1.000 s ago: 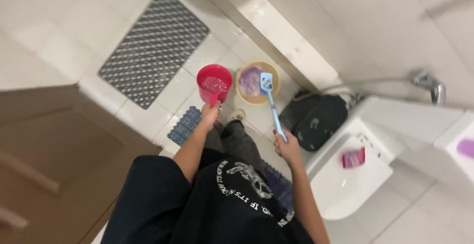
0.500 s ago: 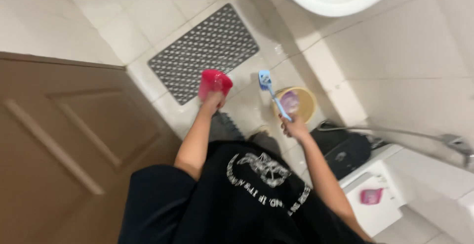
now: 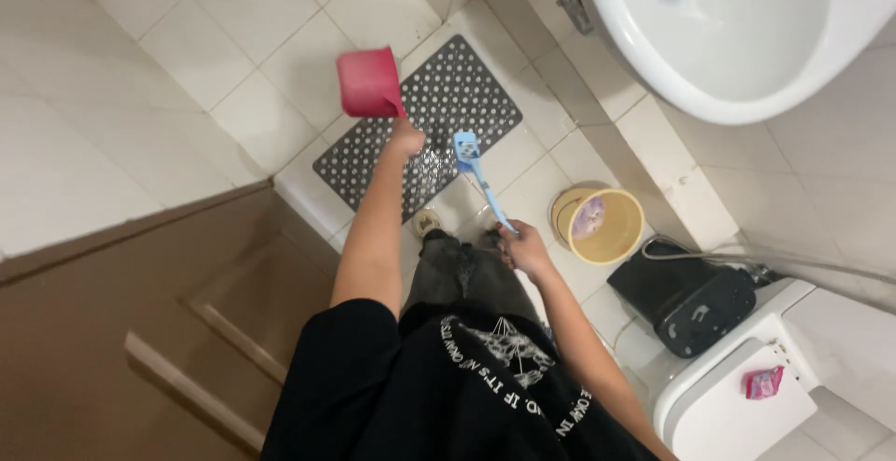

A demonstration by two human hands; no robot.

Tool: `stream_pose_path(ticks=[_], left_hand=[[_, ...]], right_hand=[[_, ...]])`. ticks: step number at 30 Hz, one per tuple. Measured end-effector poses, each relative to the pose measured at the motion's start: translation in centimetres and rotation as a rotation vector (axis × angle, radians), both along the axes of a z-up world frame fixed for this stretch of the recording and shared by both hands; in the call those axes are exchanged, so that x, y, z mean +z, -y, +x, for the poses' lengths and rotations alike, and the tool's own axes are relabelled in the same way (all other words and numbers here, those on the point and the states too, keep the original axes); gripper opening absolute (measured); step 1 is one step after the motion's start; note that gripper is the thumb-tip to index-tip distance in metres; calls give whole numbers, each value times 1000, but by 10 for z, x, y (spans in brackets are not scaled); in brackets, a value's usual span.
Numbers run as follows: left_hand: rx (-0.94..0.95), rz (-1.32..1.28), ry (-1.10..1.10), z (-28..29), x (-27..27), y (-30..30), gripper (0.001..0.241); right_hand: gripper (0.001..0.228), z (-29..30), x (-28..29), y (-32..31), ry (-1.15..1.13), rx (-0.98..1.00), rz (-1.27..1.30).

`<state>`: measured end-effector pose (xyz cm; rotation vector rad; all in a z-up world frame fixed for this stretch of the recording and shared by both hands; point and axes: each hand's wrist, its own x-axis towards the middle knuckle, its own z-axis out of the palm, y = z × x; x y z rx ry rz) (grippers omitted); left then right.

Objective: Cleaning the bathroom floor and toilet area using a brush and soapy water.

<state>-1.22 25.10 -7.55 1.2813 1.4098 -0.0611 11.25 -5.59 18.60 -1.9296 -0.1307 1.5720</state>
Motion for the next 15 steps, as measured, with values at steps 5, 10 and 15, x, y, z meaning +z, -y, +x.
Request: stream_pose_path(ticks=[5, 10, 15], left_hand=[[-12, 84, -26, -17, 20, -58, 85], [1, 162, -32, -62, 45, -83, 83], [122, 490, 40, -110, 17, -108, 63]], right_hand=[[30, 0, -4, -57, 16, 53, 38], [32, -2, 1, -108, 61, 119, -2], [37, 0, 4, -159, 35, 145, -61]])
